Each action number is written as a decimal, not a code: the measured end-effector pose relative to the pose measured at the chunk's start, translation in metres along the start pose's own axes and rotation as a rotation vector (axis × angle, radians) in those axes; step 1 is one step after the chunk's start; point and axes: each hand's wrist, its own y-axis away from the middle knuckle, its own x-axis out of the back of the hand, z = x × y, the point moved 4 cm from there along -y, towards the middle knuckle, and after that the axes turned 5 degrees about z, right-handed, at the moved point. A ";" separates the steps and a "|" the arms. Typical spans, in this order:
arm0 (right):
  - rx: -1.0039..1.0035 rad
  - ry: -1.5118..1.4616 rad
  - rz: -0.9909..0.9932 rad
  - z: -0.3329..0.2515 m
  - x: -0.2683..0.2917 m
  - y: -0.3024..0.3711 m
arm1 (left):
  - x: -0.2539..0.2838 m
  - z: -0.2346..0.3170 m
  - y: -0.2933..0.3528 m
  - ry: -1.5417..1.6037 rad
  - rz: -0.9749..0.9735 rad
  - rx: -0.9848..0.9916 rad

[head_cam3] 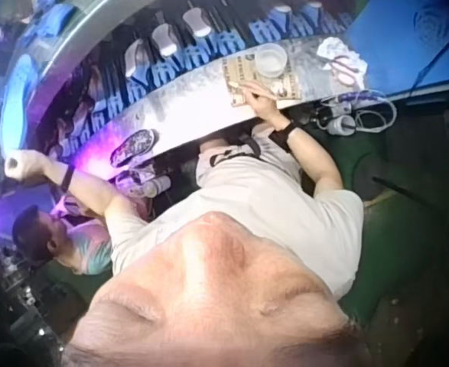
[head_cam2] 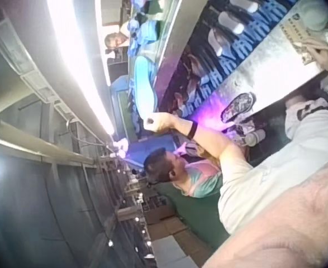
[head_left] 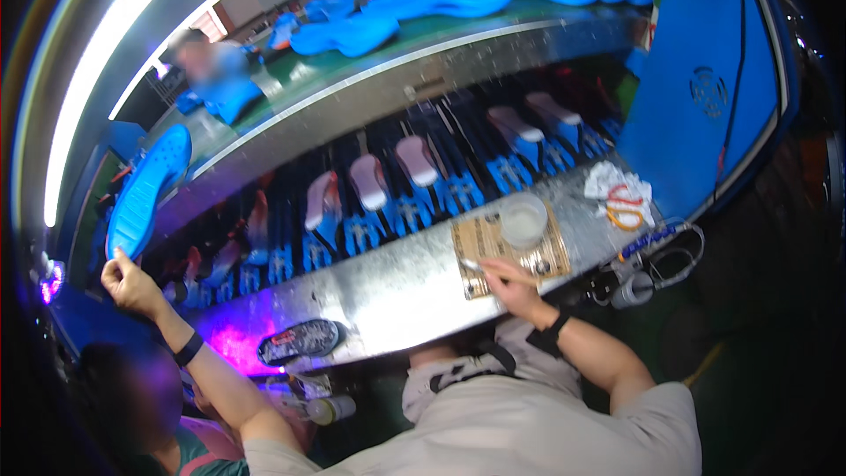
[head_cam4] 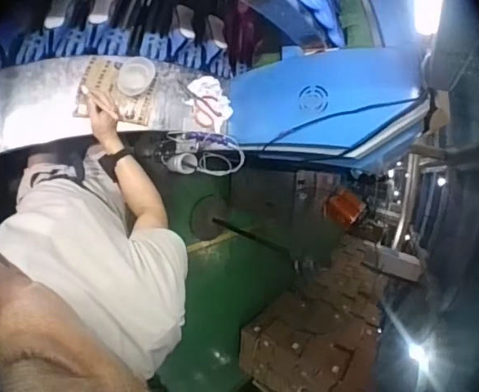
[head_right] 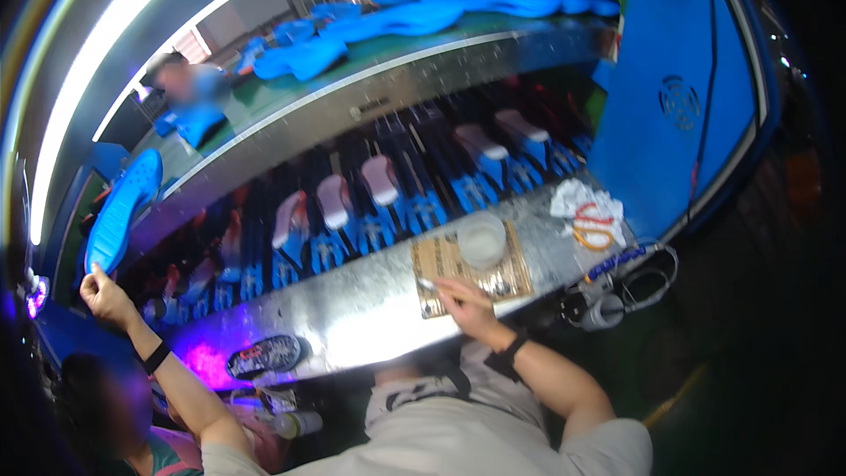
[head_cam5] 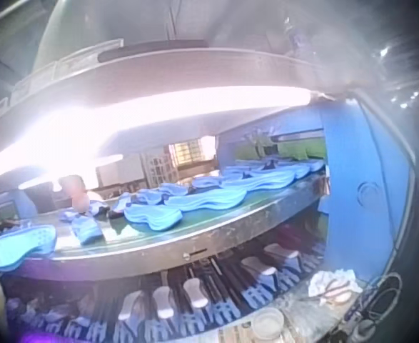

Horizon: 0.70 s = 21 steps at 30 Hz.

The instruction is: Applying glue or treatment to the soles of blue shoes using a brush on a conveyor belt.

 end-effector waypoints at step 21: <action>-0.166 0.571 -0.172 -0.007 0.088 -0.105 | 0.130 0.164 0.423 1.322 -1.502 1.904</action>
